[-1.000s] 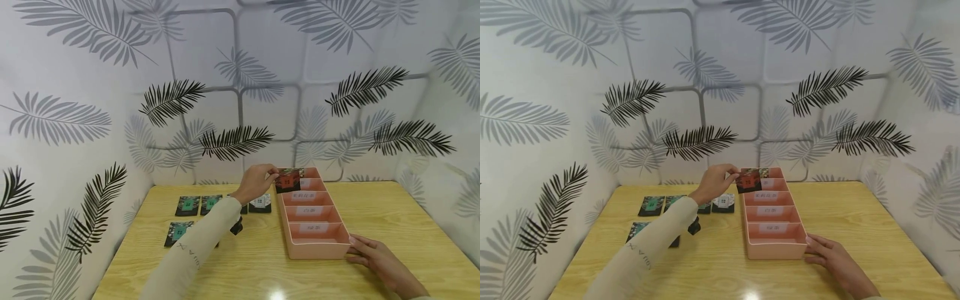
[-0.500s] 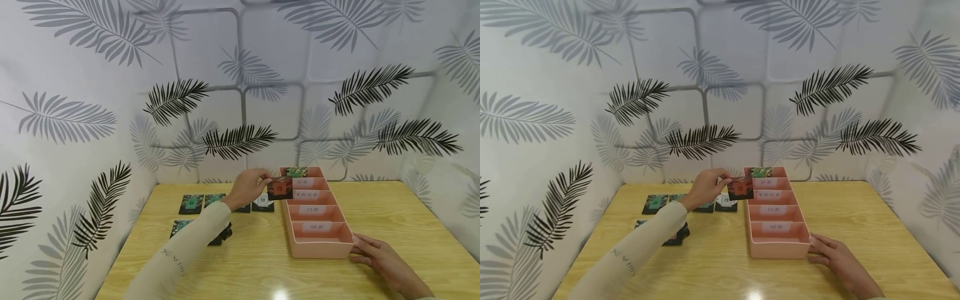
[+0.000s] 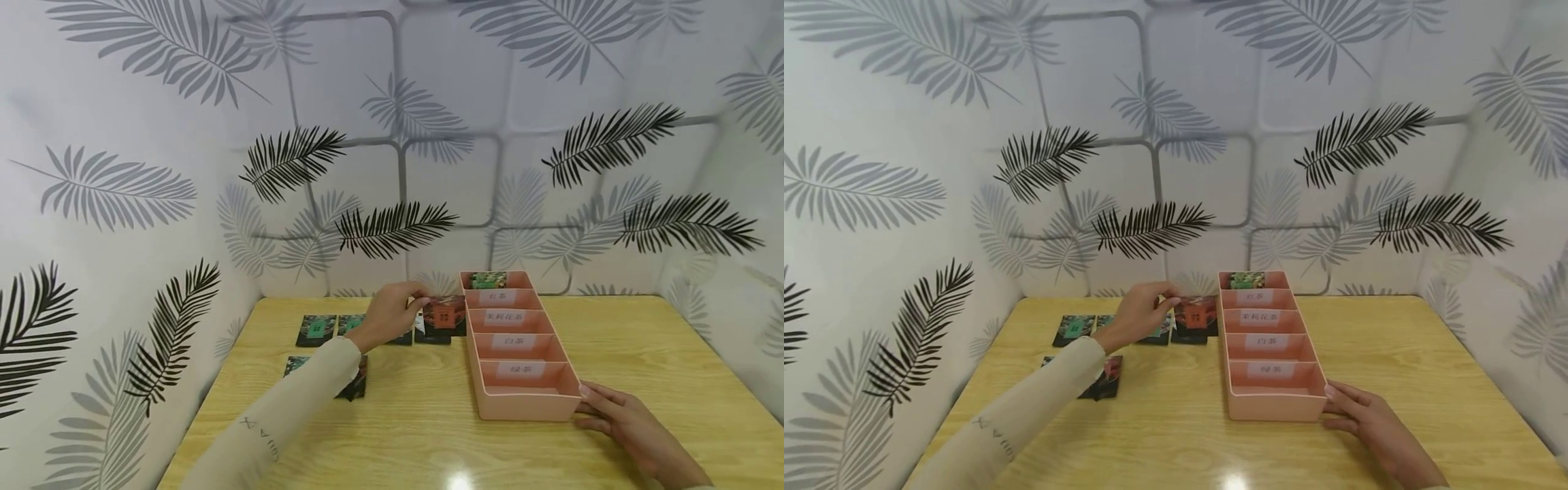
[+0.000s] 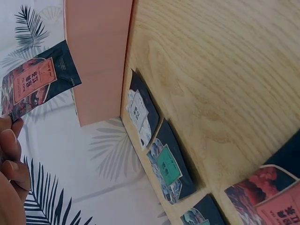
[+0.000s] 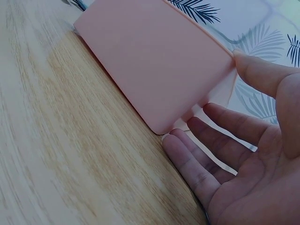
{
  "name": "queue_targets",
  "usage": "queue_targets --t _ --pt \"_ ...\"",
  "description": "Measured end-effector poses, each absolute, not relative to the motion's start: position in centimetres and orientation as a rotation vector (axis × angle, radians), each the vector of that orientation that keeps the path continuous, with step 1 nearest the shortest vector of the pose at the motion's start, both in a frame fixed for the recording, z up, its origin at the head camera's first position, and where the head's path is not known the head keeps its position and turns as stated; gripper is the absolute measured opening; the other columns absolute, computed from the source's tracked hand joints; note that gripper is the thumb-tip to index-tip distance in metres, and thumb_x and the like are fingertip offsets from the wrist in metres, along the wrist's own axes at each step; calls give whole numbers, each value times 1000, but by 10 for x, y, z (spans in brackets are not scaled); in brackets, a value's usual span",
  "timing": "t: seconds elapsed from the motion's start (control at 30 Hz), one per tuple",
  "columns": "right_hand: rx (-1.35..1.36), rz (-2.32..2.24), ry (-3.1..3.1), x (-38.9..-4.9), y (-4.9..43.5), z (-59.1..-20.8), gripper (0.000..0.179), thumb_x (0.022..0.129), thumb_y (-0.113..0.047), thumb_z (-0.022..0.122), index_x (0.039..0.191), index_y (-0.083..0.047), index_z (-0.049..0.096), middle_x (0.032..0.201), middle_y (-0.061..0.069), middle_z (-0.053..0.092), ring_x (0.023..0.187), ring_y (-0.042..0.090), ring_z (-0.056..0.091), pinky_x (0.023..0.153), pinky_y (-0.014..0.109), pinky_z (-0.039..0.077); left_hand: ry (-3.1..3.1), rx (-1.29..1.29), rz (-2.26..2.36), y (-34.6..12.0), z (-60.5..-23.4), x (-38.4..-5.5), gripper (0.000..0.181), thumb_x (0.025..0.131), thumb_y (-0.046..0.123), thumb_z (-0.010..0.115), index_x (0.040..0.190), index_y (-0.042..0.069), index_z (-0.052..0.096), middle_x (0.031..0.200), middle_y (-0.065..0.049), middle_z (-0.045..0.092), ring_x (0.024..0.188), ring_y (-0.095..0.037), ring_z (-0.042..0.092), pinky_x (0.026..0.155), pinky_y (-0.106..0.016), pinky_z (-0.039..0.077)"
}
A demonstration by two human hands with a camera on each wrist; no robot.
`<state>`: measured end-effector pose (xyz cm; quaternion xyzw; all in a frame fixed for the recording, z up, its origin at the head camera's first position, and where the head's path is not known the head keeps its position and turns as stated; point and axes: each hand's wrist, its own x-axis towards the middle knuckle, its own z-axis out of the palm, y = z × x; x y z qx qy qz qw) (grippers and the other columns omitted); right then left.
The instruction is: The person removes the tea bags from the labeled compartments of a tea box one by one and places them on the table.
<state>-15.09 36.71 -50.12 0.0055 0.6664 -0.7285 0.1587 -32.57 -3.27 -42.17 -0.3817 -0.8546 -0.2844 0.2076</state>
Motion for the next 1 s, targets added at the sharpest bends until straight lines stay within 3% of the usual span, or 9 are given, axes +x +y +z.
queue_targets --t 0.2,1.0 --pt "17 -2099 1881 -152 367 -499 31 102 -25 47 129 -12 53 114 -1 67 106 15 63 93 40 46 -2362 -1066 -825 -42 -425 -320 11 96 22 60 100 18 69 91 8 68 44 -4 38 50 -24 36" --pt "30 -2097 1863 -152 368 -503 35 102 -27 48 131 -9 53 115 1 66 107 17 63 94 41 46 -2521 -1033 -893 -75 -446 -309 12 96 24 60 102 20 69 87 12 67 50 -5 45 53 -25 41"
